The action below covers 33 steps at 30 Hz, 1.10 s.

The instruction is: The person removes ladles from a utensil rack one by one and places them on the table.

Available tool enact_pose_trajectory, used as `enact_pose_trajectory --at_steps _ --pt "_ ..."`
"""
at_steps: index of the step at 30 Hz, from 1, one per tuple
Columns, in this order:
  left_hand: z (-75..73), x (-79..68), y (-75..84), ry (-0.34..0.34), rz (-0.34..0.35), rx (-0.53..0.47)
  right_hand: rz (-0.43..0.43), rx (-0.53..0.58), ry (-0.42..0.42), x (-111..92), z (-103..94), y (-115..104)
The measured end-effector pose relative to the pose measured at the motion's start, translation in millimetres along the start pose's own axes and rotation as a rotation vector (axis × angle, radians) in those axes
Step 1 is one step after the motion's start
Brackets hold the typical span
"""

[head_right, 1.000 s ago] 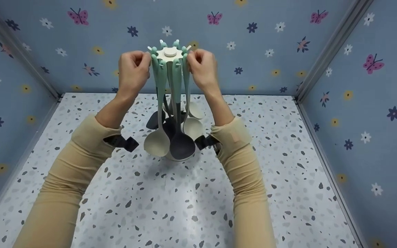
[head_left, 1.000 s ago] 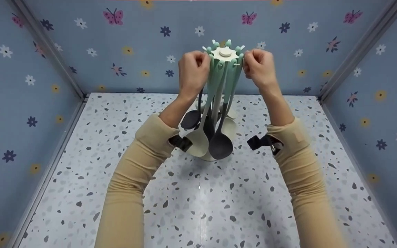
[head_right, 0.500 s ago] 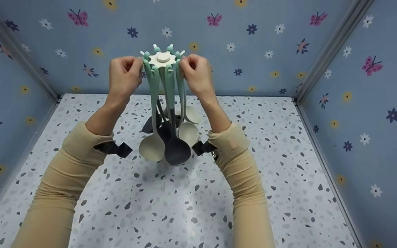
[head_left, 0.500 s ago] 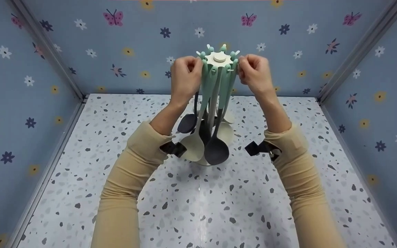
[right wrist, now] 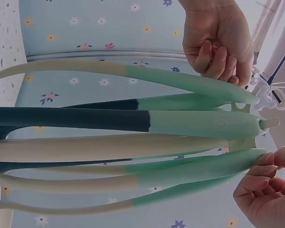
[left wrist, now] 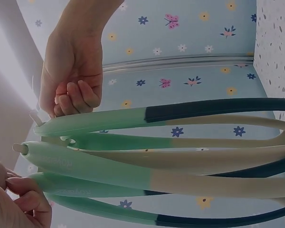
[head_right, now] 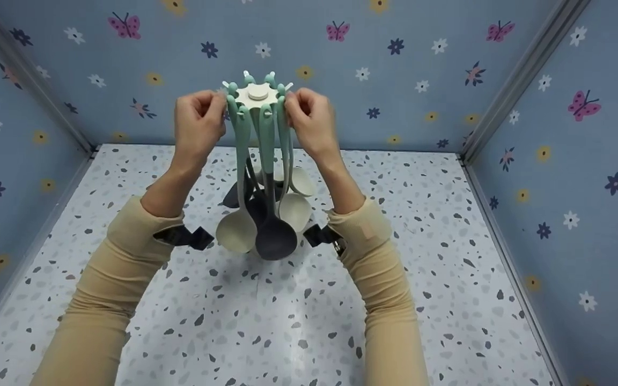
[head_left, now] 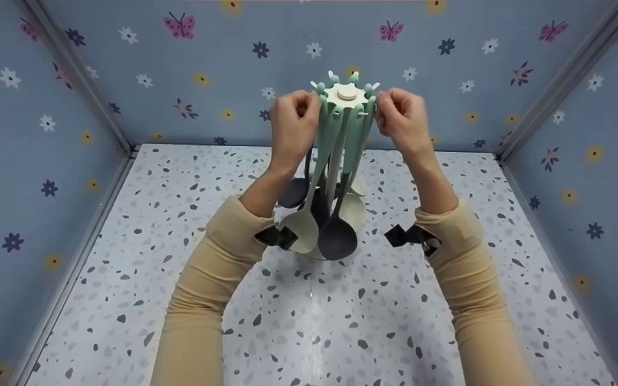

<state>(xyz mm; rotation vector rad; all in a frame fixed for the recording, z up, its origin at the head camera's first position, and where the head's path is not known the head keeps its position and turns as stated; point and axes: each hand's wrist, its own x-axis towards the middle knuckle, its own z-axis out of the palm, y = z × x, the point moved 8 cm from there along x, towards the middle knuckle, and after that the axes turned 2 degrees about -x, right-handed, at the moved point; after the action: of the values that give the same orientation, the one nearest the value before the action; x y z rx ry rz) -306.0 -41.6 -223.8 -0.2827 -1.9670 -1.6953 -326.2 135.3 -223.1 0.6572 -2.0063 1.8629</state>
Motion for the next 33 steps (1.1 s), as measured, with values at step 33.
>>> enact_pose_trajectory --at_steps 33 --pt "1.4 -1.3 -6.0 0.001 -0.007 -0.093 -0.16 -0.249 0.077 -25.0 11.6 -27.3"
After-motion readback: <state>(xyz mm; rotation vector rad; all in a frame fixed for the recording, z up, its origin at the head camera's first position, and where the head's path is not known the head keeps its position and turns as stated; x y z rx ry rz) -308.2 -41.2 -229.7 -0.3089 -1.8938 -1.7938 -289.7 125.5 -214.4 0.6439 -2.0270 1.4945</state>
